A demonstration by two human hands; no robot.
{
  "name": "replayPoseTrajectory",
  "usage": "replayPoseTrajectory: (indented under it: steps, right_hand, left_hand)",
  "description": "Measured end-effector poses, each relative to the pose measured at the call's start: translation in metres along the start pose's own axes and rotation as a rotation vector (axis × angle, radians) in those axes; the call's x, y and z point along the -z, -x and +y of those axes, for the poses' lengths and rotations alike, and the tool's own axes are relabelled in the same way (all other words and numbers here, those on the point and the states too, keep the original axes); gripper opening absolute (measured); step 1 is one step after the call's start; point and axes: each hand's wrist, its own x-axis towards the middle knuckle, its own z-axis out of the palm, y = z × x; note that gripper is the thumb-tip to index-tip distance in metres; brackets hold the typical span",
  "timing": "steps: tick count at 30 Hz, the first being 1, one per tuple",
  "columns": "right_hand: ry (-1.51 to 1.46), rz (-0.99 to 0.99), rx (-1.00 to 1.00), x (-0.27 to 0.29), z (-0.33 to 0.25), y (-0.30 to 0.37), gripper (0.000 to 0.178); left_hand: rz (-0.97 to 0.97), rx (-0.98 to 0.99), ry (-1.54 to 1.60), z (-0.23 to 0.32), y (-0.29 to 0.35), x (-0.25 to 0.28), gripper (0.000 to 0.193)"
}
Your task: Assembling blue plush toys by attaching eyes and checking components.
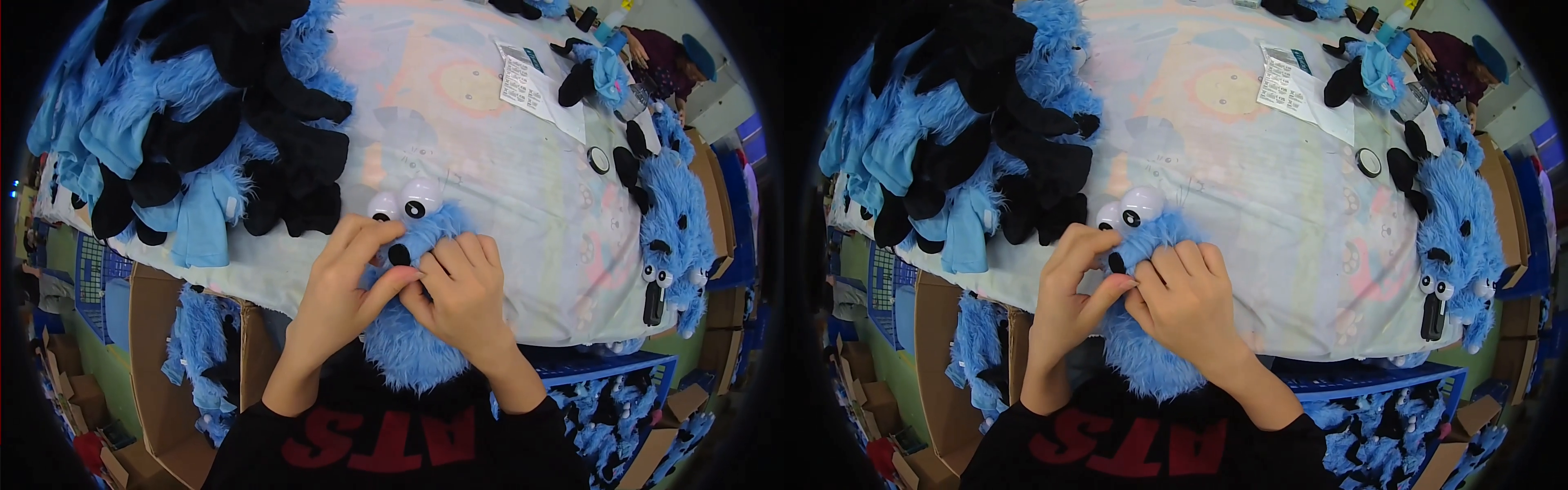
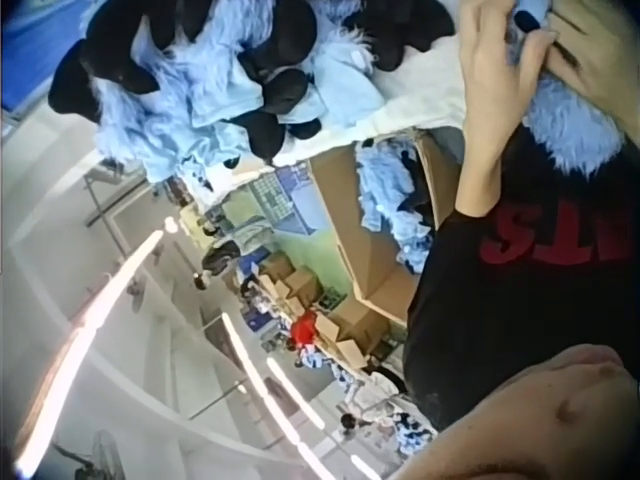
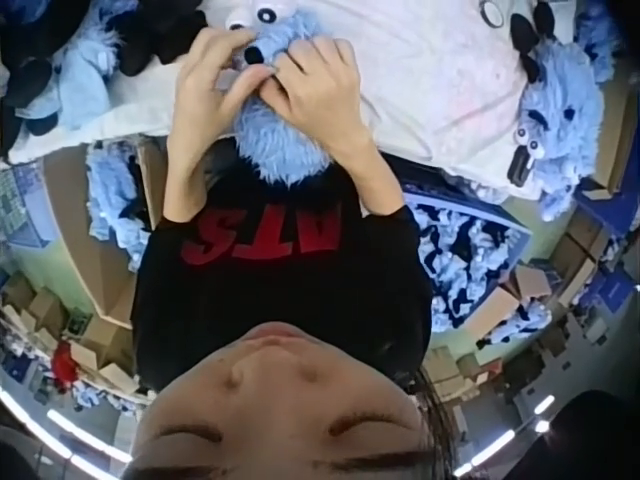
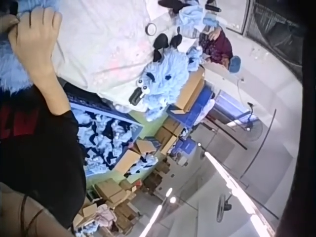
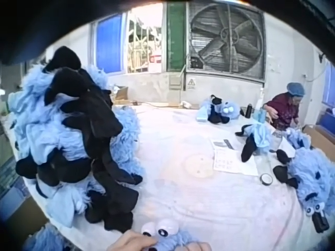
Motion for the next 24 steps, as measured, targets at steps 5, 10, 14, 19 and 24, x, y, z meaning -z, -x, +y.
replayPoseTrajectory:
  steps: [5,10,14,19,24]
  right_hand:
    - [-0.103,-0.048,0.058,0.005,-0.001,-0.001,0.009]
    - [-0.186,-0.083,0.098,0.006,-0.004,0.001,0.009]
    - [-0.241,-0.093,0.092,0.003,-0.003,0.002,0.010]
    - [-0.285,-0.106,0.078,-0.004,0.002,0.009,0.010]
    - [-0.305,-0.113,0.018,0.000,0.002,0.011,0.009]
  left_hand:
    - [-0.035,0.185,0.179,0.004,0.010,-0.003,0.021]
    - [0.081,0.311,0.391,0.001,0.021,-0.012,0.018]
    - [0.134,0.297,0.385,-0.004,0.024,-0.021,0.018]
    - [0.133,0.324,0.366,-0.010,0.026,-0.030,0.020]
    - [0.155,0.479,0.517,-0.003,0.011,-0.022,0.021]
